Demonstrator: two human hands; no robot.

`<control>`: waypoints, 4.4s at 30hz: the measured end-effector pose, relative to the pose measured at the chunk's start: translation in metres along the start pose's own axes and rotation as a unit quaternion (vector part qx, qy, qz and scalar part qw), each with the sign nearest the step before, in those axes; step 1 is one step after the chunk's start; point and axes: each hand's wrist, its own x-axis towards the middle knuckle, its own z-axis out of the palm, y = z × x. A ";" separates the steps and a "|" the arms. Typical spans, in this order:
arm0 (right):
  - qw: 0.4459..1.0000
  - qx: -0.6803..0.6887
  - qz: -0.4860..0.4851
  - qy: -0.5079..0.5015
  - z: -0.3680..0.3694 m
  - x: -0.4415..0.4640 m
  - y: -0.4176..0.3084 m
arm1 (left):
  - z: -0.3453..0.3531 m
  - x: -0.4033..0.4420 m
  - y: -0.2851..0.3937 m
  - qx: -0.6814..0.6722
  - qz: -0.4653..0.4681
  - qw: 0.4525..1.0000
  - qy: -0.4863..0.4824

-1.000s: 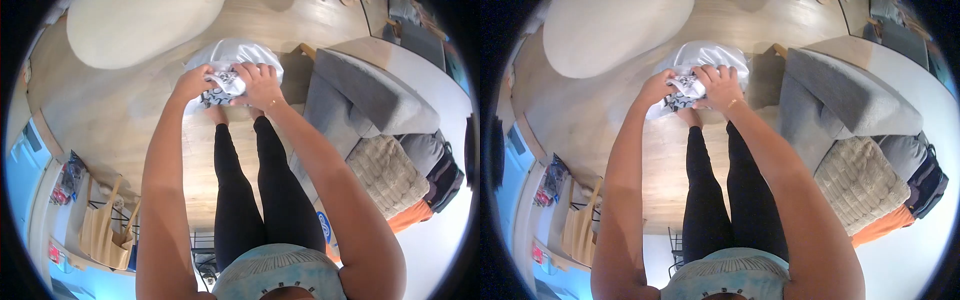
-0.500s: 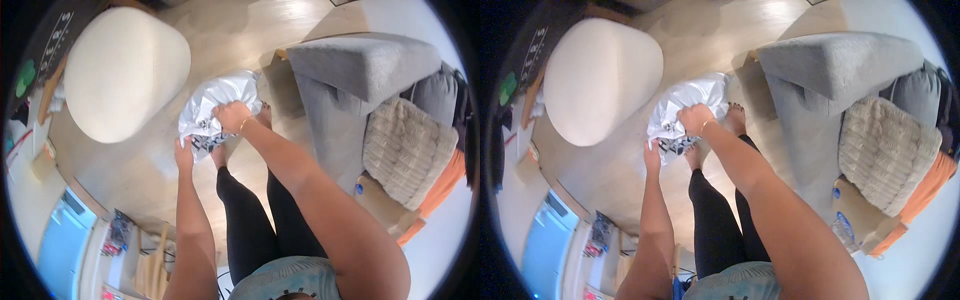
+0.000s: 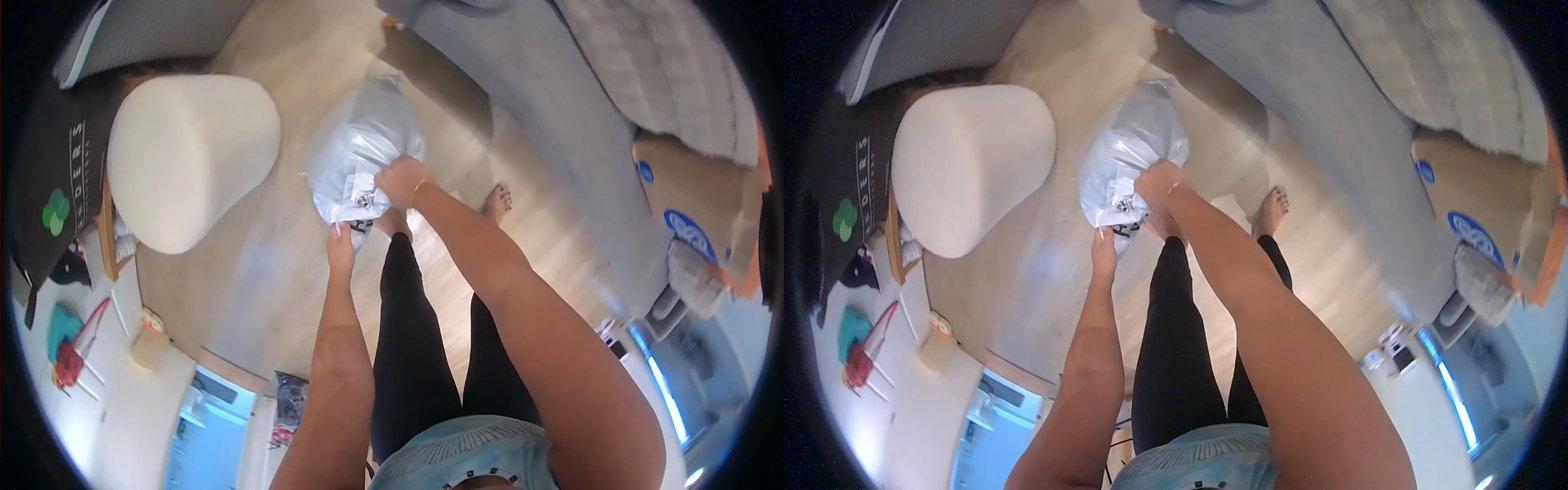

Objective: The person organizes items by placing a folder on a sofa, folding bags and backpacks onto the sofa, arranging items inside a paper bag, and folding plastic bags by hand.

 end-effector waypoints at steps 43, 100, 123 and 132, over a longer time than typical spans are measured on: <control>0.755 0.269 0.597 0.036 0.171 -0.369 0.197 | 0.349 -0.147 0.188 0.416 0.391 0.820 0.051; 0.943 0.255 0.193 0.087 -0.210 0.348 -0.241 | -0.469 0.113 -0.093 -0.389 -0.010 0.882 0.264; 0.925 -0.001 -0.218 -0.312 0.135 0.002 -0.347 | -0.235 -0.249 -0.357 0.096 -0.248 0.907 0.326; 0.970 0.149 0.145 0.124 -0.037 0.033 -0.142 | -0.286 -0.226 -0.278 0.220 -0.146 0.890 0.371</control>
